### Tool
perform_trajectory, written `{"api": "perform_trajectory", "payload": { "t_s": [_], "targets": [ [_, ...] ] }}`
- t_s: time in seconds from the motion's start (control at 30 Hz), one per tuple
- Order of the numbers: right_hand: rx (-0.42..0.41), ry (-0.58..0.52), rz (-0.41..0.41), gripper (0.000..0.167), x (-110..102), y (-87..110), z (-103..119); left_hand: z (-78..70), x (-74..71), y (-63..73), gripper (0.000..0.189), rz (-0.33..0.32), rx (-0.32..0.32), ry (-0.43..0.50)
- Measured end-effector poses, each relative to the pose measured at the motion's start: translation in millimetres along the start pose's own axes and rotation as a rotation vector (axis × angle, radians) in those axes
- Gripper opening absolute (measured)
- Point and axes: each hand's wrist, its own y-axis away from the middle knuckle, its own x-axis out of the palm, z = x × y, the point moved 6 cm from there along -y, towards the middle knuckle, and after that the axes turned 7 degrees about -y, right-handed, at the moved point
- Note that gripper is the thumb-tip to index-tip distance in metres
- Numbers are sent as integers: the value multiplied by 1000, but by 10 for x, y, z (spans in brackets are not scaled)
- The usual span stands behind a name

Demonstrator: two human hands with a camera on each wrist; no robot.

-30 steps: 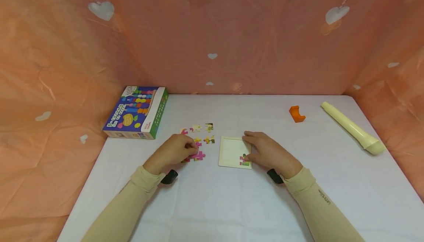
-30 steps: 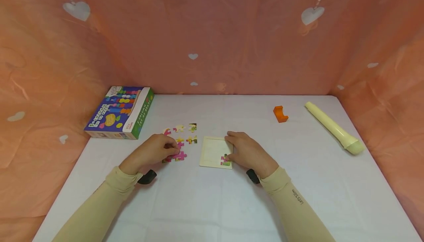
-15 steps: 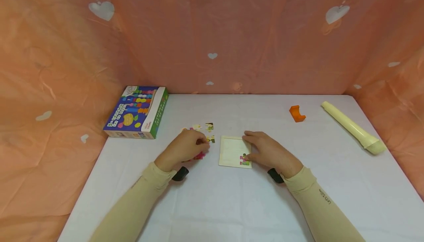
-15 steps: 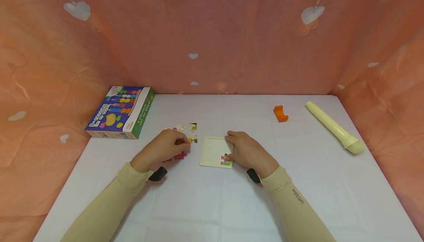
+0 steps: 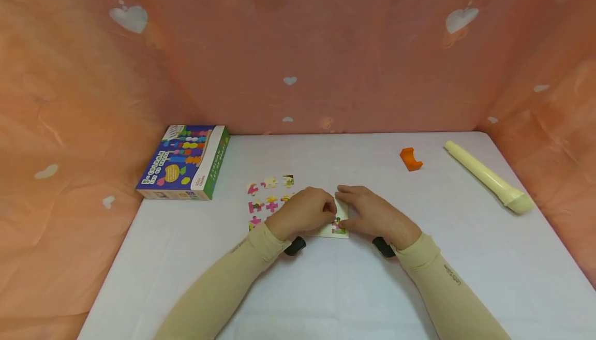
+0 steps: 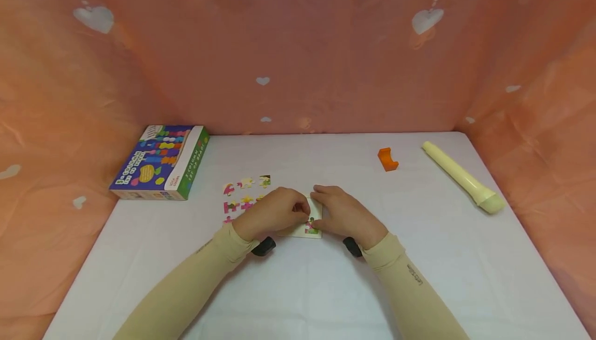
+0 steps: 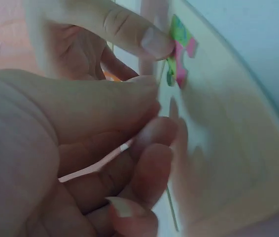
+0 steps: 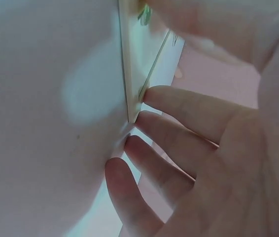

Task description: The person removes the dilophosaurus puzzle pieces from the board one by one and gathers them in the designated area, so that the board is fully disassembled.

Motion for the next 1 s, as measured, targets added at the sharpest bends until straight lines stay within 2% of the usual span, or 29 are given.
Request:
{"api": "perform_trajectory", "payload": {
  "t_s": [0.27, 0.57, 0.77, 1.0],
  "targets": [
    [35, -29, 24, 91, 35, 5, 10, -16, 55, -36, 8, 39, -12, -17],
    [26, -5, 0, 91, 1, 22, 8, -102, 83, -56, 13, 39, 37, -62],
    [21, 4, 9, 94, 5, 23, 13, -100, 86, -48, 15, 40, 27, -61],
    [77, 7, 35, 102, 1, 31, -21, -76, 90, -36, 17, 52, 6, -37]
  ]
}}
